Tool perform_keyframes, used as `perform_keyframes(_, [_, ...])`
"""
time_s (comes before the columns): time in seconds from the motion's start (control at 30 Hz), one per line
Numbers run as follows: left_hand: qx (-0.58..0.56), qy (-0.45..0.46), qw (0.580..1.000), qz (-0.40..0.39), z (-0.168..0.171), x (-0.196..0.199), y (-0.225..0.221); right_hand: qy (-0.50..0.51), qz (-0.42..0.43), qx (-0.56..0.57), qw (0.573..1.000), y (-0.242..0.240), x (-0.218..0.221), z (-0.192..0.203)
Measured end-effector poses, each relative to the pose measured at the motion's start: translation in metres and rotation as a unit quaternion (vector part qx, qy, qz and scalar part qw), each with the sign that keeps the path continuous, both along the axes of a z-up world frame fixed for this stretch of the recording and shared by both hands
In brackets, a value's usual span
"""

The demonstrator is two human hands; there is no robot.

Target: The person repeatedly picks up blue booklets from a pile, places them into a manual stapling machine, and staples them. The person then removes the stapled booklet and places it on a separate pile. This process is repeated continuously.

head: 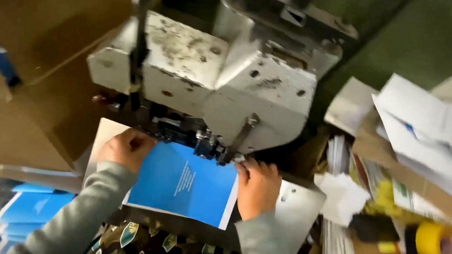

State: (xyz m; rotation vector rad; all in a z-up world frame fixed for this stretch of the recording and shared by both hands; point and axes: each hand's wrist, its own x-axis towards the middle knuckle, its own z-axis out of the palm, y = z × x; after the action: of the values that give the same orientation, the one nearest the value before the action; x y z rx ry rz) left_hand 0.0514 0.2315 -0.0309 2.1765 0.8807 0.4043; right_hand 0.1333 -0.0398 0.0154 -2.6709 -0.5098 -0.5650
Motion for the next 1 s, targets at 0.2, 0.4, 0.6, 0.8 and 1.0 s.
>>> perform_keyframes(0.2, [0.071, 0.021, 0.997, -0.006, -0.024, 0.0, 0.005, -0.088, 0.025, -0.015, 0.996, -0.003, 0.006, -0.01])
perform_keyframes(0.4, [0.038, -0.129, 0.991, -0.027, -0.004, -0.02, -0.033, -0.091, 0.072, 0.052, 0.992, -0.005, 0.014, -0.01])
perform_keyframes(0.6, [-0.03, -0.057, 0.985, -0.163, 0.005, -0.006, -0.095, -0.056, 0.11, 0.027, 0.992, -0.002, 0.022, -0.013])
perform_keyframes(0.8, [-0.024, -0.05, 0.985, -0.162, 0.002, -0.005, -0.092, -0.019, 0.114, 0.068, 0.991, -0.008, 0.018, -0.015])
perform_keyframes(1.0, [-0.198, -0.088, 0.965, -0.144, -0.009, -0.017, -0.083, -0.029, 0.168, 0.068, 0.983, -0.023, -0.002, 0.005])
